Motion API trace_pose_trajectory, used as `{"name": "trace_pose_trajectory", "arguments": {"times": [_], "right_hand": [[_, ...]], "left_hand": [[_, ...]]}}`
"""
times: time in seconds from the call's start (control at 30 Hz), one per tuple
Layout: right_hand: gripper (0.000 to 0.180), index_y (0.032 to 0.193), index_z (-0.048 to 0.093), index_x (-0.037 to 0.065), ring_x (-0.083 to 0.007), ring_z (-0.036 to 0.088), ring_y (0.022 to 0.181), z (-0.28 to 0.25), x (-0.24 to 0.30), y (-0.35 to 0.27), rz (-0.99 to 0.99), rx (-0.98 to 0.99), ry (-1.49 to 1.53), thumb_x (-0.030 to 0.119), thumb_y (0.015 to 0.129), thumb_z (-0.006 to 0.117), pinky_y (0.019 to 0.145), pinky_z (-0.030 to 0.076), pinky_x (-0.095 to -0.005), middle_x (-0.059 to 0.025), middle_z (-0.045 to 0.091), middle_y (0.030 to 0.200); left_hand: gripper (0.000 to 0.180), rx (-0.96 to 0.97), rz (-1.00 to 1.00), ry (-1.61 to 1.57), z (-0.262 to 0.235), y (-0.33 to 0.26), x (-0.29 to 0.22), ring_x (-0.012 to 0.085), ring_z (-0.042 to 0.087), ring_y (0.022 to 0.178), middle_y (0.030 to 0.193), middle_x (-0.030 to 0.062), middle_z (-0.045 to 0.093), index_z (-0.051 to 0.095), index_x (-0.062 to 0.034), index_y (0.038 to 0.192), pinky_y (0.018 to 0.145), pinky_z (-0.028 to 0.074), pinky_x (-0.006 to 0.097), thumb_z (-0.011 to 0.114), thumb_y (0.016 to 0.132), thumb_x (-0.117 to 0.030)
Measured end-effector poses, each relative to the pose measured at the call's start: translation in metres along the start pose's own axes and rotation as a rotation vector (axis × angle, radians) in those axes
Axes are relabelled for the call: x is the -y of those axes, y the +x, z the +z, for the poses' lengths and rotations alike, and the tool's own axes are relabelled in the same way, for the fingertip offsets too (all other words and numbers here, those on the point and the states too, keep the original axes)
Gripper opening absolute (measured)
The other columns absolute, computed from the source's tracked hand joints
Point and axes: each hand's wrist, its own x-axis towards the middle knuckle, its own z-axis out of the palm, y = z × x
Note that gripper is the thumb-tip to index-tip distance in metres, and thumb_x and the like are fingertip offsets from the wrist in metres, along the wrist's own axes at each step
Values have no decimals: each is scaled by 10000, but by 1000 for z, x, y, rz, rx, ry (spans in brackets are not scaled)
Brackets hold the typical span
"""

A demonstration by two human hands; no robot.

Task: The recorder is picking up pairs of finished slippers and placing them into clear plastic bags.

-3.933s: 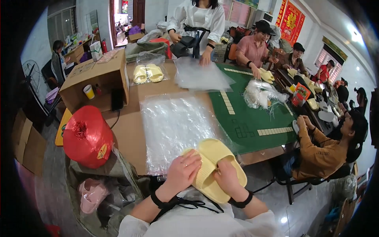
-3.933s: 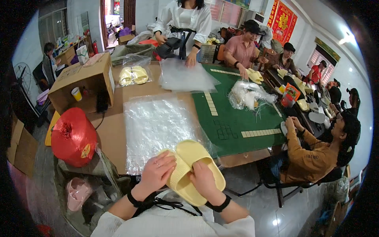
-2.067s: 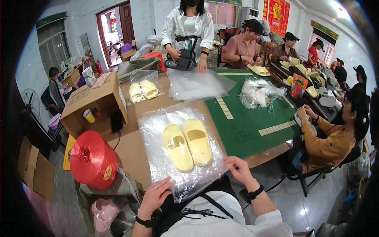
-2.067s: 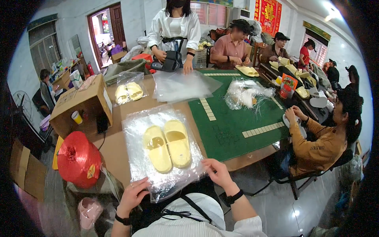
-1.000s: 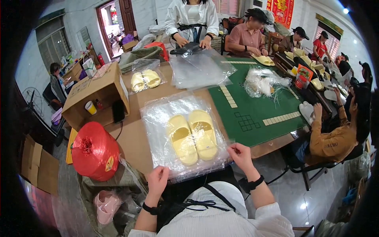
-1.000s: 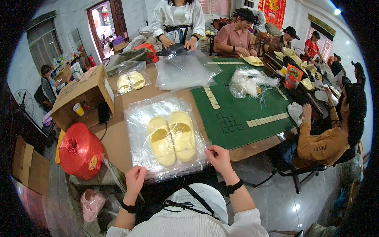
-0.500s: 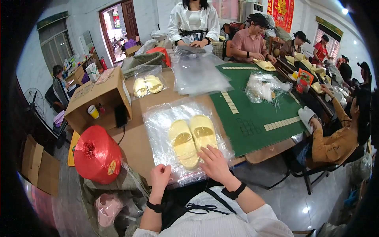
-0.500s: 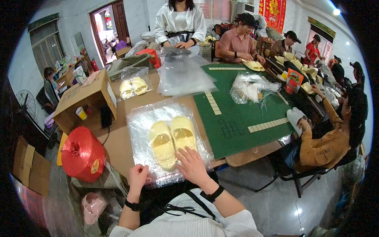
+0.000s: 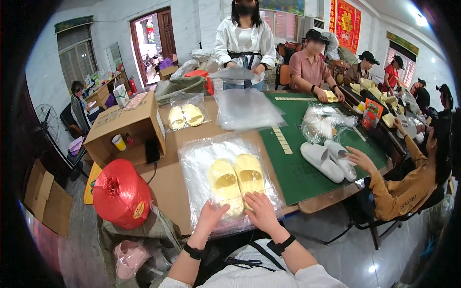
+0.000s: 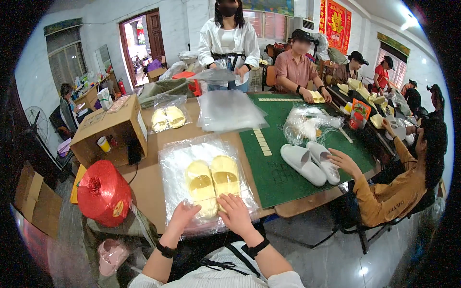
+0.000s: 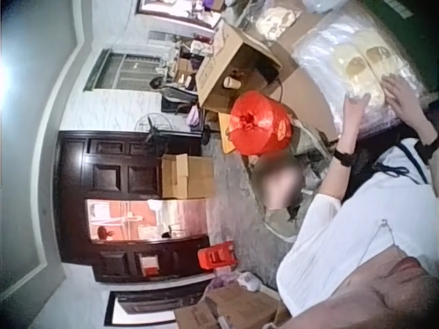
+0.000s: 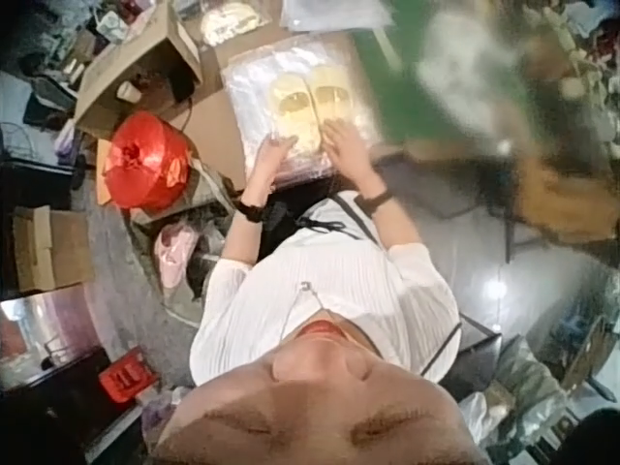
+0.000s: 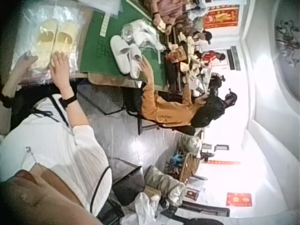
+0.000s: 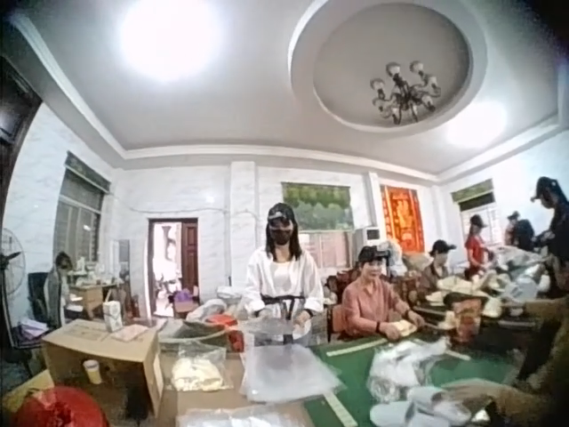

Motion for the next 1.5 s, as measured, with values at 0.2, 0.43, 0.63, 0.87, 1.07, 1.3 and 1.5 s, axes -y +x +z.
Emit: {"name": "trace_pose_trajectory", "arguments": {"times": [0.2,0.43,0.63,0.87,1.07,1.3,1.5], "right_hand": [[458,1310,566,81,-382,484,1283,-3,1,0,-18,11,75,200,878,662,1093,361,-501,-151,550,1360],[531,1298,518,21,-423,409,1296,-8,-6,-11,156,-280,123,128,826,737,1088,336,-494,-228,445,1394],[767,1415,354,-34,-327,459,1276,-25,1,-14,441,-364,311,175,821,792,1050,396,-434,-234,442,1384],[570,1353,393,-41,-202,564,1183,-40,49,-6,542,-212,1068,0,877,704,926,518,-320,-163,511,1336],[573,1378,390,-35,-244,514,1250,-35,93,-14,372,-27,980,8,883,676,1022,445,-366,-166,535,1300],[586,1278,543,20,-315,504,1182,-27,64,24,65,151,531,251,799,791,977,417,-410,-155,536,1300],[434,1247,566,35,-297,505,1182,6,-5,17,292,-5,297,145,858,724,974,421,-390,-140,552,1269]], "left_hand": [[380,41,-68,-18,10,17,20,134,634,800,950,97,706,679,76,1062,693,508,287,765,846,-224],[383,151,-32,-346,-4,11,44,193,674,918,1077,121,692,596,86,1215,815,536,295,642,900,-126],[360,289,-11,-389,-14,-9,28,143,631,984,1109,73,683,594,49,1249,870,491,281,624,926,-108],[419,414,77,-619,-4,-62,-4,158,625,1063,1202,80,656,550,22,1312,903,500,298,642,914,-69],[487,222,186,-440,-13,-105,-1,110,591,989,1204,38,635,537,-43,1348,807,512,287,714,898,-94],[366,-647,327,386,-146,-221,76,157,610,1077,1218,44,652,586,-28,1293,899,493,315,634,979,-209],[400,-1149,284,-391,-183,-285,69,193,566,1152,1298,99,582,498,11,1347,993,443,336,565,965,-87]]}}
